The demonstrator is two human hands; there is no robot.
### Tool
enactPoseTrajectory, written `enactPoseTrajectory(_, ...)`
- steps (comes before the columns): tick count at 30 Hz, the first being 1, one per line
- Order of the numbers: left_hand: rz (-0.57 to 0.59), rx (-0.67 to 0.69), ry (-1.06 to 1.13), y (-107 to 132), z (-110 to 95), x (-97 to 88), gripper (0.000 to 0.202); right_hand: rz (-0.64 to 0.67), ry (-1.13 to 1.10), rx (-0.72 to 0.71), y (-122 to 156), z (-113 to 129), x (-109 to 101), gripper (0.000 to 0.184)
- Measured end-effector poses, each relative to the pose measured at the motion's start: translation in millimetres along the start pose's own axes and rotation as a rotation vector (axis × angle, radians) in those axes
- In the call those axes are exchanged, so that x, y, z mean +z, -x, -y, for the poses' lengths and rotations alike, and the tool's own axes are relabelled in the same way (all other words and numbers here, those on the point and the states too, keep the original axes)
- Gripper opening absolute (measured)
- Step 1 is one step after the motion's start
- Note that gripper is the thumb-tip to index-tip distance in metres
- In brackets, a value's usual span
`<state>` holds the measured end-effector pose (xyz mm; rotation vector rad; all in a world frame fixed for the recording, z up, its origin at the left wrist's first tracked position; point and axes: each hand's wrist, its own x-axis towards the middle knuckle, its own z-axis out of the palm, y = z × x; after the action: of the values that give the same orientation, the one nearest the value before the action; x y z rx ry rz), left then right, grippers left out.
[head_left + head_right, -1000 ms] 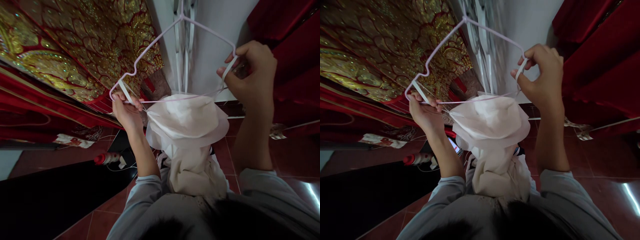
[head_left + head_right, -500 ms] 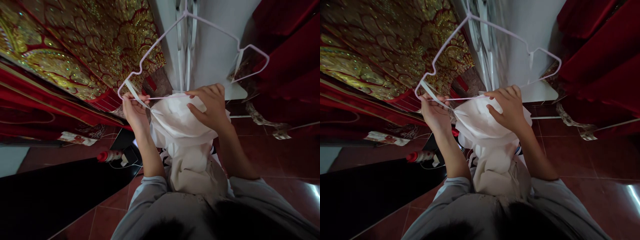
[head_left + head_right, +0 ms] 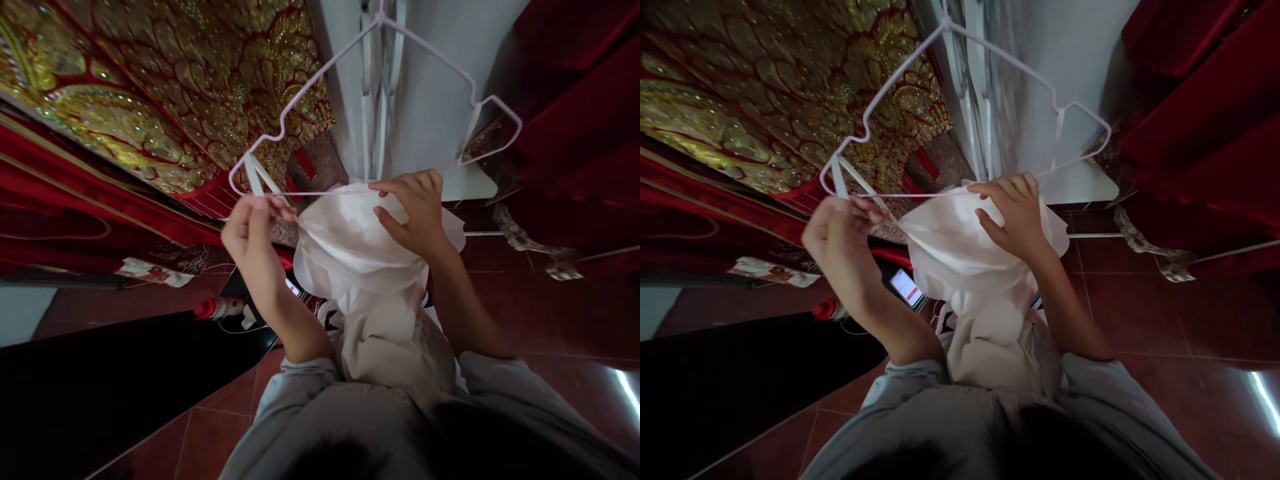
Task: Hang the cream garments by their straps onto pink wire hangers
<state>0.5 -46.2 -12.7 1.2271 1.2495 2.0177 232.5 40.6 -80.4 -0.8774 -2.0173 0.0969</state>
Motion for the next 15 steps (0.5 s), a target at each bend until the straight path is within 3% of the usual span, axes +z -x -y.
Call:
enactPoseTrajectory(4,-0.084,-0.057,0.193,-35.6,-0.6,-14.7,0.042,0.018,0.010,0.033,-0.4,0.4,2.8,0.029)
enactPoseTrajectory(7,-0.178,0.003,0.205,-56.1,25.7,-38.7,0.054,0.030,0.018,0.054,-0.5,1.7,3.2,0.030)
enactPoseTrajectory(10,-0.259,0.084,0.187,-57.6,58.6,-58.8,0.051,0.022,0.018,0.043,-0.2,2.1,3.3,0.031)
enactPoseTrajectory(13,-0.260,0.007,0.182,-42.0,75.5,-51.8,0.036,-0.008,0.011,0.025,-0.1,1.9,3.5,0.029)
enactPoseTrajectory(15,-0.158,-0.104,0.177,-30.1,74.3,-31.9,0.025,-0.007,0.007,0.027,-0.6,3.1,3.0,0.030)
